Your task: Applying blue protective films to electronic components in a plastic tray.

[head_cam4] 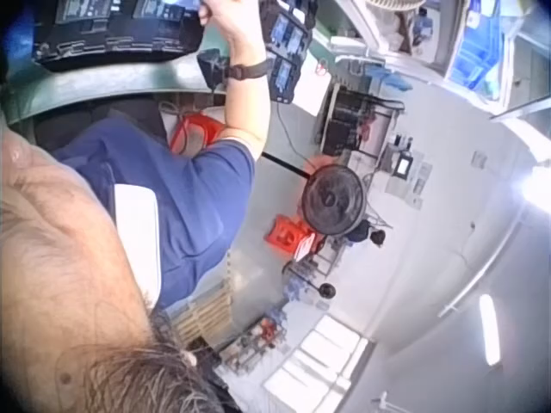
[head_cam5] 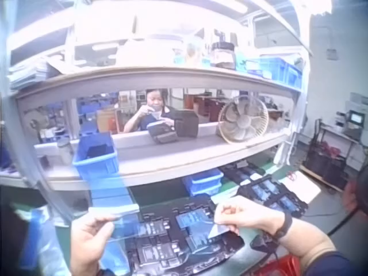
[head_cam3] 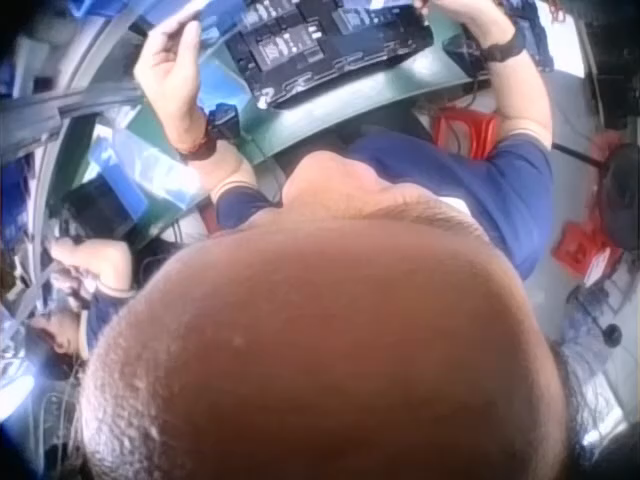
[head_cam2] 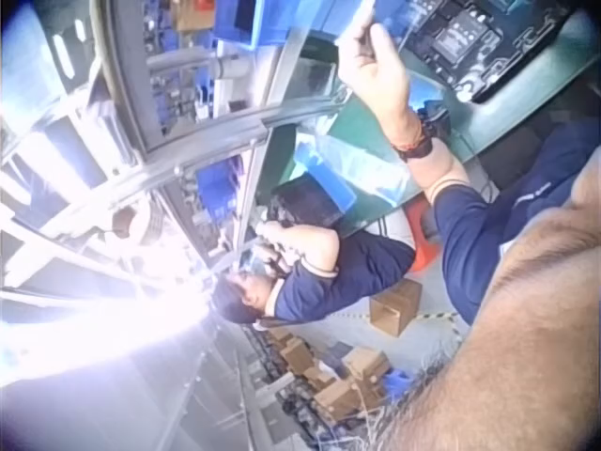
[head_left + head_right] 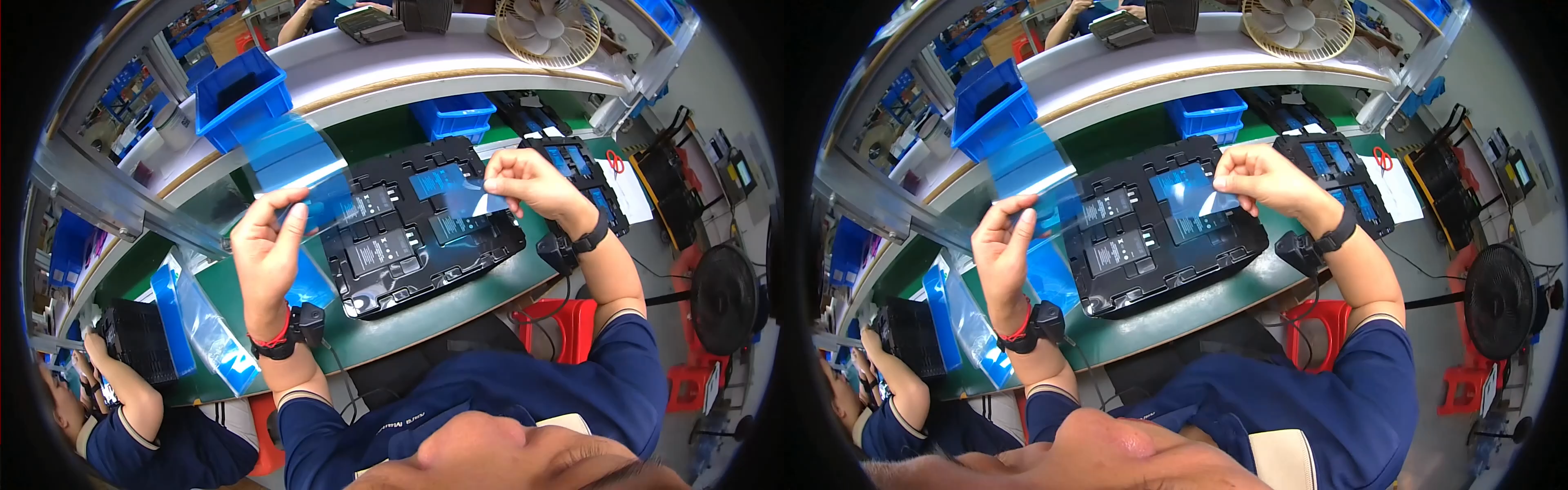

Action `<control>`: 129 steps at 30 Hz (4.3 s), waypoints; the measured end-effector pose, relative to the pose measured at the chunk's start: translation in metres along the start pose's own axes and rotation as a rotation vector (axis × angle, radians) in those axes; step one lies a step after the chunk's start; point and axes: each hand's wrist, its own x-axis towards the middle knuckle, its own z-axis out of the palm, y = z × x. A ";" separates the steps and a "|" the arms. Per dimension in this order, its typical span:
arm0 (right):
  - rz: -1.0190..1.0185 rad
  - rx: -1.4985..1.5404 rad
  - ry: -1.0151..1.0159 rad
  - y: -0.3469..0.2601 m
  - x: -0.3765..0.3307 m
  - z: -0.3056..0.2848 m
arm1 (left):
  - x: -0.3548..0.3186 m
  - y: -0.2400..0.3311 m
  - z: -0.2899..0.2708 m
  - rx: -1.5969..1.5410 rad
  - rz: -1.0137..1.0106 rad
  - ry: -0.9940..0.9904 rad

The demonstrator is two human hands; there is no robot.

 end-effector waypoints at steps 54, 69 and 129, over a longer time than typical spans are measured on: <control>-0.843 -0.587 0.057 -0.033 0.050 0.091 | -0.006 0.003 0.030 -0.216 -0.082 -0.150; -0.735 -0.033 0.088 -0.041 0.063 0.091 | 0.004 -0.009 -0.014 0.109 0.074 0.075; -0.901 -0.458 0.056 -0.041 0.077 0.123 | 0.002 0.004 -0.015 0.019 -0.083 -0.012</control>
